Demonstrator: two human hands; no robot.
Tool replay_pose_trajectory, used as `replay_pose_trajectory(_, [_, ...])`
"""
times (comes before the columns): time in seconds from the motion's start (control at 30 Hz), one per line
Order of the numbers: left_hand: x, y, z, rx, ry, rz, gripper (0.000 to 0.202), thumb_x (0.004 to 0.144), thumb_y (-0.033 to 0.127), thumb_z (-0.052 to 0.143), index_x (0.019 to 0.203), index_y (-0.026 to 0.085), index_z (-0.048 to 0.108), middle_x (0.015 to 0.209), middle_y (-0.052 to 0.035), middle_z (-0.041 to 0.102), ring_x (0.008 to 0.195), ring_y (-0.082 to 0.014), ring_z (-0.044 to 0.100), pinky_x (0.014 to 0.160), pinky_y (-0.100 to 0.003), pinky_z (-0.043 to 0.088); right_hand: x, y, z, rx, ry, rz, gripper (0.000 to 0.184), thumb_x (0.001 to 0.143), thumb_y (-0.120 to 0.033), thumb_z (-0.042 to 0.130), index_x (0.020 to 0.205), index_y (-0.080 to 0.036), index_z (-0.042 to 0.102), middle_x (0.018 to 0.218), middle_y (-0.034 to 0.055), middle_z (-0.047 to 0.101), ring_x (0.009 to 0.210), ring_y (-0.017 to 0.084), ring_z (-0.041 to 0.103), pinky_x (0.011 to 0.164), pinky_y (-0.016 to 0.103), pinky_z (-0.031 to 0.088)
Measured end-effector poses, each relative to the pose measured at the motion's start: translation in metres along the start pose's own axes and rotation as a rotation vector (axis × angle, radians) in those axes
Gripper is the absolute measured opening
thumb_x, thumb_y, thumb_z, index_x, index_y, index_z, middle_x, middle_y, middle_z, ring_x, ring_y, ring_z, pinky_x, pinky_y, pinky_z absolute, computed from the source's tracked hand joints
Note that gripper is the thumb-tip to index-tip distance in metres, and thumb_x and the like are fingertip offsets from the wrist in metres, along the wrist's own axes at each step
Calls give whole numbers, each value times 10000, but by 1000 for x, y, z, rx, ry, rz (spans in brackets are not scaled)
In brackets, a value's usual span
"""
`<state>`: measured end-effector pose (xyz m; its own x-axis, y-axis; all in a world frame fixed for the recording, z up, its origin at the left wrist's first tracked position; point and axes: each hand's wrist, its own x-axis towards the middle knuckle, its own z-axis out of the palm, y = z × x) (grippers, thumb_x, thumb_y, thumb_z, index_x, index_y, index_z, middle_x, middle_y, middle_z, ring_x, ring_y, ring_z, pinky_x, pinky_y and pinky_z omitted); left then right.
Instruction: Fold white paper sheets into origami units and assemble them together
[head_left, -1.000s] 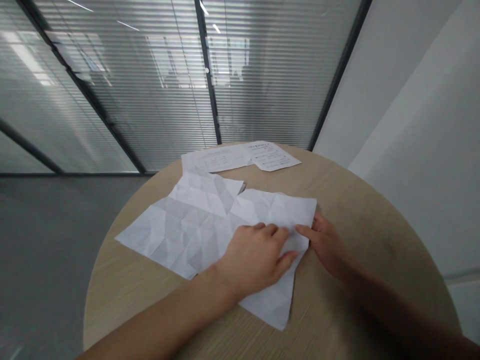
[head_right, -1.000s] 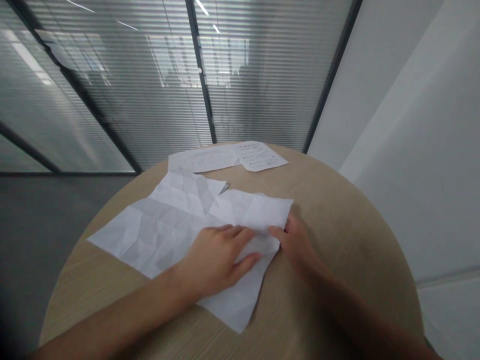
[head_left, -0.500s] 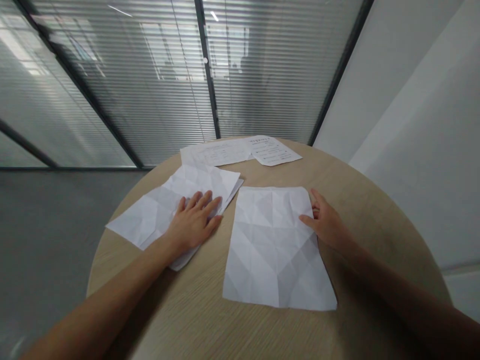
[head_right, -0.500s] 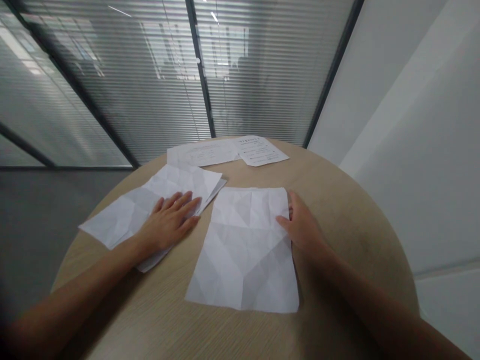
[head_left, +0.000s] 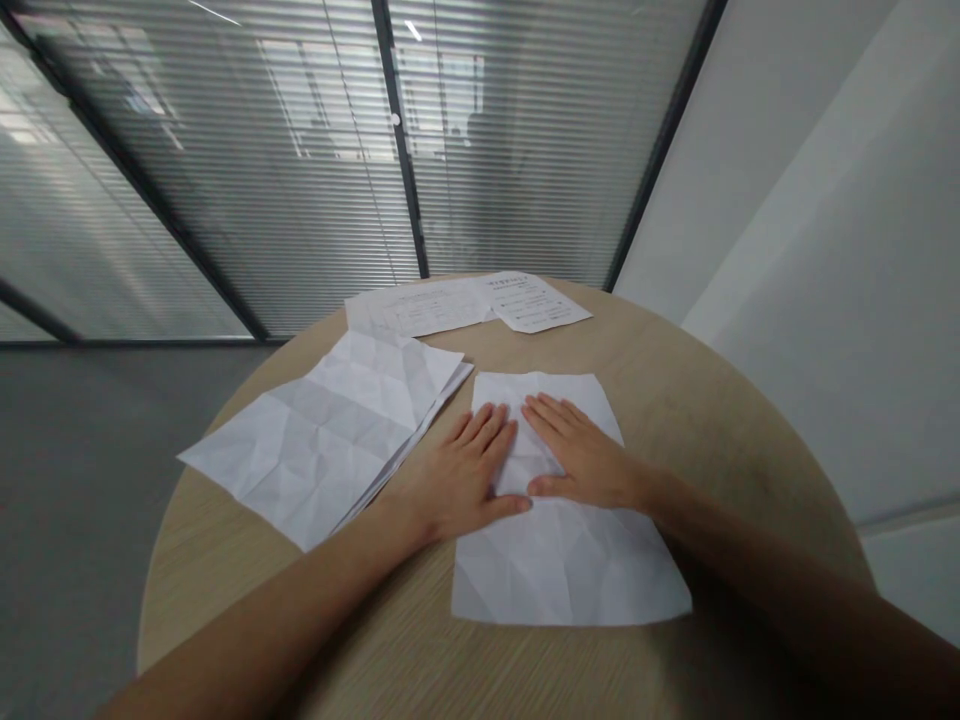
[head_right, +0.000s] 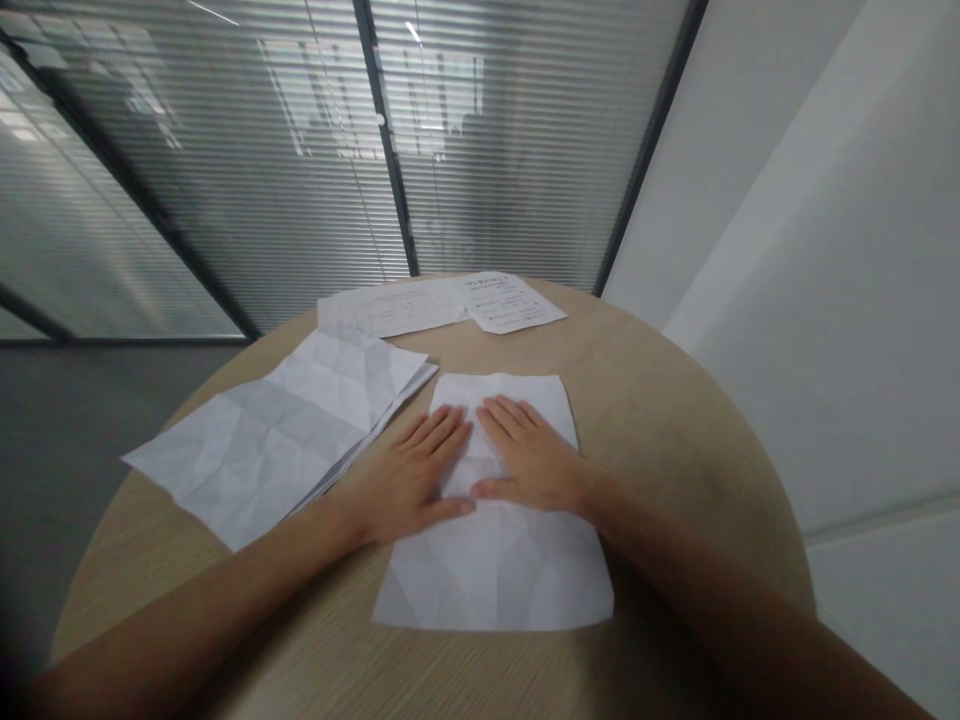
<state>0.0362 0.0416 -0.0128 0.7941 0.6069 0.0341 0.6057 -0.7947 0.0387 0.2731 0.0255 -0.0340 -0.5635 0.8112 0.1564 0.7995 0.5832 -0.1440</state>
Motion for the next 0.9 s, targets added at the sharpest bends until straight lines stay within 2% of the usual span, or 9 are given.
replay_pose_trajectory(0.17, [0,-2,6,-10,-62,-28,1026,878,825,256,1553,52,268,1621,-232,193,1519,-357,193,1221,-516,168,-6,3,3,-3,-102,-33,996,869,-749,478,1537,-31,307,1604,269,260,1504,377,236,1215,578,206])
replay_pose_trajectory(0.3, [-6,-4,4,0,-69,-18,1041,877,829,242,1557,41,252,1619,-236,184,1519,-363,191,1219,-524,165,-28,16,-2,11,-115,-51,906,905,-700,475,1554,-93,297,1622,212,262,1512,344,230,1217,576,191])
replay_pose_trajectory(0.37, [-9,-5,3,2,-58,-11,1026,875,830,258,1563,69,252,1621,-218,197,1515,-366,203,1215,-531,167,-42,23,-2,8,-128,-62,848,926,-673,462,1560,-134,297,1631,181,257,1516,333,222,1213,585,193])
replay_pose_trajectory(0.43, [-12,-8,2,-7,-74,12,953,887,813,282,1574,153,257,1637,-157,195,1515,-379,195,1207,-558,165,-55,30,-2,16,-135,-75,795,948,-641,447,1566,-167,291,1634,157,259,1518,327,221,1210,593,194])
replay_pose_trajectory(0.5, [-16,-10,0,-27,-111,50,809,931,758,290,1573,265,268,1651,-73,189,1520,-383,168,1200,-589,152,-66,37,-3,35,-150,-78,726,980,-585,426,1574,-197,271,1636,127,265,1520,310,222,1216,588,188])
replay_pose_trajectory(0.57, [-21,-13,-2,-48,-141,85,686,978,684,291,1564,329,270,1650,-18,200,1527,-367,148,1204,-601,121,-76,45,-6,63,-164,-59,647,1010,-520,403,1574,-234,269,1635,89,279,1522,290,219,1224,577,184])
replay_pose_trajectory(0.73, [-37,-26,-5,-102,-134,147,605,1031,505,334,1583,297,203,1645,-10,230,1535,-306,149,1237,-558,68,-100,68,-20,189,-191,29,497,1054,-390,318,1544,-308,339,1620,23,325,1527,249,200,1245,561,134])
replay_pose_trajectory(0.8, [-42,-33,-7,-127,-134,175,585,1032,373,336,1589,294,176,1649,2,222,1537,-271,154,1249,-523,82,-109,75,-25,258,-192,31,499,1048,-415,332,1539,-324,343,1623,14,322,1529,253,188,1247,569,102])
replay_pose_trajectory(0.9, [-45,-41,-10,-150,-145,202,673,960,235,384,1592,286,160,1655,7,206,1534,-248,178,1252,-499,132,-116,78,-28,292,-191,26,589,1004,-518,420,1548,-317,320,1639,31,287,1536,289,142,1236,602,66])
